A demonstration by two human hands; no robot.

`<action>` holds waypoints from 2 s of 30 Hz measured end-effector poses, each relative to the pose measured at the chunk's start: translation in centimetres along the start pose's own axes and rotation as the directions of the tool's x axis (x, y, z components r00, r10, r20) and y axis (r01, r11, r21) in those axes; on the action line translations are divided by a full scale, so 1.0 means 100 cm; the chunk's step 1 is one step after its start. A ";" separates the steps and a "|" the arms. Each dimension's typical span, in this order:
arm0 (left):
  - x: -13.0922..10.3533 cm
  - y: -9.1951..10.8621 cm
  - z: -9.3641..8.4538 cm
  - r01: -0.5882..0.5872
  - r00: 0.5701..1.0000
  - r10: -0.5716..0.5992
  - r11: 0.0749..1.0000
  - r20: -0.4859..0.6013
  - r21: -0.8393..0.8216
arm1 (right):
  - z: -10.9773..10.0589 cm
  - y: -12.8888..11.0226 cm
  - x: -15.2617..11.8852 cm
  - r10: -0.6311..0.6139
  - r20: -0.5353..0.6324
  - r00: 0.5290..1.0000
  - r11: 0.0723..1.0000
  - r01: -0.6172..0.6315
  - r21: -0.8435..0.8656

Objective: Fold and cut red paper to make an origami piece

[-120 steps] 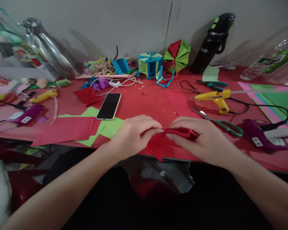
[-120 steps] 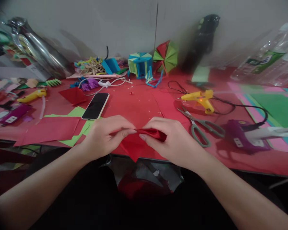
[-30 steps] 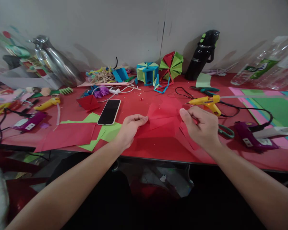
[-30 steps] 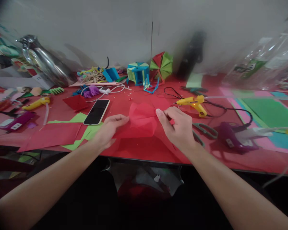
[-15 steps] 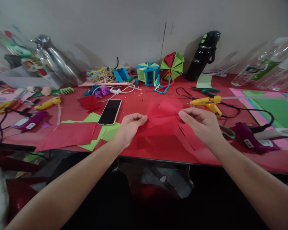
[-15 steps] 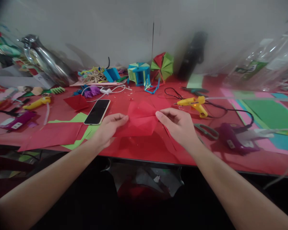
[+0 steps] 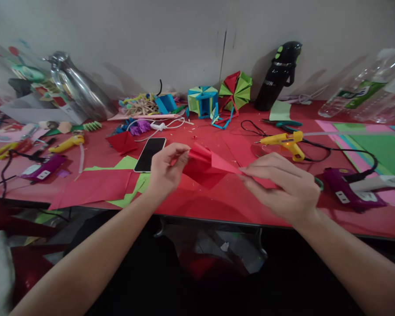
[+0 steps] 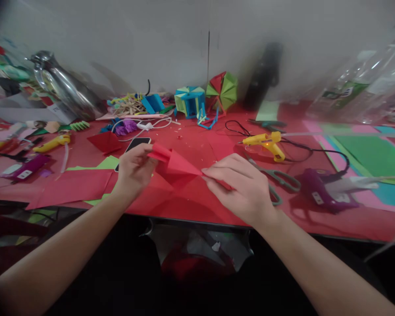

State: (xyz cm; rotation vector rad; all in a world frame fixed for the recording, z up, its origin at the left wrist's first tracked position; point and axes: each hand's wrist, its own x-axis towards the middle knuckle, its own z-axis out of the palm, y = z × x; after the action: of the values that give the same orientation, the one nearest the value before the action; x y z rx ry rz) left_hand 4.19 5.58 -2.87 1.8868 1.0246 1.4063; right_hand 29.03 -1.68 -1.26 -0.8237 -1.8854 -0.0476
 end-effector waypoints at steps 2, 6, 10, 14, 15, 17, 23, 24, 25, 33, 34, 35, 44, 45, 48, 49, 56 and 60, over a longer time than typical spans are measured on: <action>0.001 0.002 -0.007 -0.218 0.973 0.226 0.965 -0.038 0.145 | -0.002 0.000 0.000 0.003 -0.010 1.000 1.000 -0.003 -0.021; 0.003 0.005 -0.018 -0.586 0.797 0.598 0.735 0.080 0.343 | -0.004 0.009 -0.001 0.131 0.010 0.991 0.987 -0.129 -0.094; 0.001 0.008 -0.018 -0.634 0.770 0.592 0.665 0.239 0.395 | -0.004 0.020 -0.002 0.207 0.147 0.967 0.976 -0.194 -0.100; -0.006 0.012 -0.010 -0.499 0.864 0.428 0.798 0.267 0.337 | 0.001 0.015 -0.002 0.220 0.266 0.938 0.975 -0.221 -0.026; -0.007 0.014 -0.008 -0.454 0.884 0.375 0.831 0.279 0.323 | 0.002 0.012 -0.002 0.221 0.275 0.936 0.973 -0.229 -0.004; -0.009 0.018 -0.006 -0.363 0.915 0.273 0.880 0.298 0.308 | 0.005 0.006 -0.003 0.260 0.265 0.929 0.962 -0.273 0.015; -0.009 0.029 -0.003 -0.115 0.950 0.021 0.951 0.312 0.286 | 0.010 -0.004 -0.002 0.536 0.128 0.834 0.842 -0.539 -0.014; -0.009 0.030 -0.002 -0.088 0.949 -0.004 0.957 0.316 0.275 | 0.010 -0.004 -0.001 0.558 0.127 0.820 0.827 -0.562 -0.010; -0.008 0.031 -0.001 -0.061 0.947 -0.027 0.963 0.319 0.263 | 0.010 -0.004 0.000 0.574 0.130 0.809 0.816 -0.578 -0.007; -0.006 0.031 0.000 0.160 0.887 -0.231 0.966 0.401 0.203 | 0.012 -0.003 0.002 0.622 0.168 0.765 0.780 -0.625 -0.038; -0.006 0.031 0.000 0.177 0.875 -0.247 0.964 0.417 0.200 | 0.013 -0.003 0.002 0.623 0.167 0.764 0.778 -0.628 -0.031; -0.006 0.030 0.000 0.191 0.866 -0.260 0.961 0.427 0.199 | 0.013 -0.003 0.002 0.625 0.168 0.762 0.775 -0.631 -0.020; -0.008 0.025 -0.001 0.135 0.901 -0.213 0.966 0.378 0.221 | 0.014 0.001 0.002 0.650 0.349 0.675 0.665 -0.728 0.169; -0.008 0.025 -0.001 0.121 0.906 -0.200 0.967 0.374 0.226 | 0.013 0.001 0.002 0.650 0.351 0.674 0.671 -0.726 0.153; -0.009 0.026 0.000 0.089 0.914 -0.175 0.967 0.365 0.241 | 0.013 0.001 0.002 0.663 0.318 0.678 0.680 -0.723 0.122; -0.009 0.027 0.000 0.082 0.915 -0.170 0.966 0.365 0.245 | 0.013 0.001 0.003 0.665 0.311 0.679 0.680 -0.723 0.124; -0.009 0.028 -0.003 0.055 0.892 -0.171 0.960 0.418 0.275 | 0.014 -0.001 0.004 0.685 0.290 0.668 0.658 -0.739 0.145; -0.010 0.029 -0.004 0.062 0.862 -0.196 0.956 0.468 0.286 | 0.012 0.002 0.003 0.687 0.310 0.657 0.654 -0.745 0.129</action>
State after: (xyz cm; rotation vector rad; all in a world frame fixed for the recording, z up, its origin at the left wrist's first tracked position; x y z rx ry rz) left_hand 4.33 3.17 -0.94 2.1624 1.0844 0.6697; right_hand 28.09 -0.92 -1.69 -1.4011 -1.5892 0.8107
